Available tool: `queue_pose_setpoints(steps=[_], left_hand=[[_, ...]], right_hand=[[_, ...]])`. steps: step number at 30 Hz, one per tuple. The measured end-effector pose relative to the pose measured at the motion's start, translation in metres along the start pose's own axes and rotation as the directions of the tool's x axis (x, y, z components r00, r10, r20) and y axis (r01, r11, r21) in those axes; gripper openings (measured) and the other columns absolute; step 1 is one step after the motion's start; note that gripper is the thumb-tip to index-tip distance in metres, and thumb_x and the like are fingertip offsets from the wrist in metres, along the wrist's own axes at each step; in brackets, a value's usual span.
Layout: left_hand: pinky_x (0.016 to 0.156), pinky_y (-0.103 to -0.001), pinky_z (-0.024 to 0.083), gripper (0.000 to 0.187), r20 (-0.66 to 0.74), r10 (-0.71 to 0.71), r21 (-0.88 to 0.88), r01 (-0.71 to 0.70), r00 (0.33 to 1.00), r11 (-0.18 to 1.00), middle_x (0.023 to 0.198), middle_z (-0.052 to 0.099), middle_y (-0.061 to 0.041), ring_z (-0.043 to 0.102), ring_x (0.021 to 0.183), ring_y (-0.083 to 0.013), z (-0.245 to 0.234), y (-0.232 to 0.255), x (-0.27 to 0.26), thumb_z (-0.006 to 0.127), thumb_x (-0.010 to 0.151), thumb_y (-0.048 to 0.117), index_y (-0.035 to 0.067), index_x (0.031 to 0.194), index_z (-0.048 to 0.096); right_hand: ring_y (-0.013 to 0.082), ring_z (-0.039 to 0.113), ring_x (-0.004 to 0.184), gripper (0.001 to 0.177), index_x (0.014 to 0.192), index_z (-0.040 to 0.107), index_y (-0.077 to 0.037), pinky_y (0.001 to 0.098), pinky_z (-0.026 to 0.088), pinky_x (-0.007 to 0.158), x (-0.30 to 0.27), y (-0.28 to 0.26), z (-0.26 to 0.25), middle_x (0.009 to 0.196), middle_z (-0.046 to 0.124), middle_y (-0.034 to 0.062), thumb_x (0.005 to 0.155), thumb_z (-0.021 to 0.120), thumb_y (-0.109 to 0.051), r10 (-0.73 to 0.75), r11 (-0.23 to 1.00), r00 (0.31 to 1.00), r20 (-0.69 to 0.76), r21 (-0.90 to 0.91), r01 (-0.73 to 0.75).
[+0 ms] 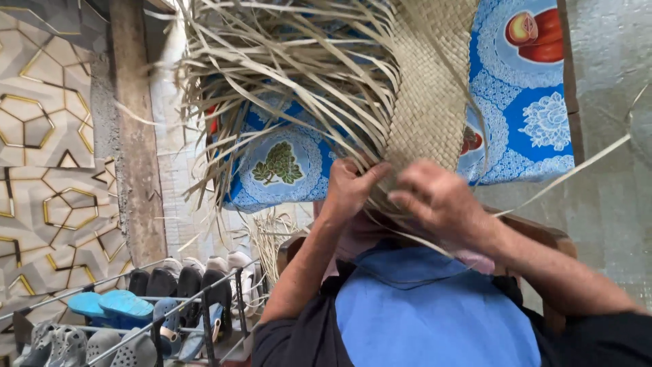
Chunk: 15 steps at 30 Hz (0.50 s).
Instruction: Weaving dried plant strips into a basket or hat by hand.
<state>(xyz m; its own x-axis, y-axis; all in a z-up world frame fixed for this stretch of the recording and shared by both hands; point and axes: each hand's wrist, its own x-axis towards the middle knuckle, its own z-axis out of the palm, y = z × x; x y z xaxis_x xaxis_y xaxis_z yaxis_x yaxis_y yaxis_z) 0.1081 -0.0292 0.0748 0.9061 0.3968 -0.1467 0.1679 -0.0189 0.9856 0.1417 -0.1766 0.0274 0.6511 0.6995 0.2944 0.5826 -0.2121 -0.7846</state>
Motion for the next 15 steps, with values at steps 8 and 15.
queue_pose_setpoints(steps=[8,15], left_hand=[[0.072,-0.038,0.053,0.031,0.073,-0.152,-0.385,0.168,0.986,0.907,0.091,0.063,-0.018,0.061,0.08,-0.0214,-0.006,-0.054,0.001,0.07,0.072,0.003,-0.004,0.1,0.06],[0.06,-0.031,0.054,0.021,-0.156,0.011,-0.169,-0.038,0.988,0.985,0.076,0.066,-0.016,0.063,0.067,-0.017,0.001,-0.065,0.0,0.071,0.069,0.004,-0.002,0.088,0.064]], right_hand=[[0.0168,0.056,0.068,0.026,0.098,0.062,-0.006,0.0283,0.048,0.057,0.018,0.016,0.021,0.077,0.057,0.006,0.073,0.067,-0.001,0.148,0.961,0.971,-0.189,0.258,-0.096],[0.0276,0.059,0.075,0.028,0.106,0.062,-0.011,0.037,0.049,0.062,0.028,0.021,0.02,0.082,0.056,0.0084,0.079,0.058,-0.004,0.016,0.998,0.993,-0.118,0.07,-0.008]])
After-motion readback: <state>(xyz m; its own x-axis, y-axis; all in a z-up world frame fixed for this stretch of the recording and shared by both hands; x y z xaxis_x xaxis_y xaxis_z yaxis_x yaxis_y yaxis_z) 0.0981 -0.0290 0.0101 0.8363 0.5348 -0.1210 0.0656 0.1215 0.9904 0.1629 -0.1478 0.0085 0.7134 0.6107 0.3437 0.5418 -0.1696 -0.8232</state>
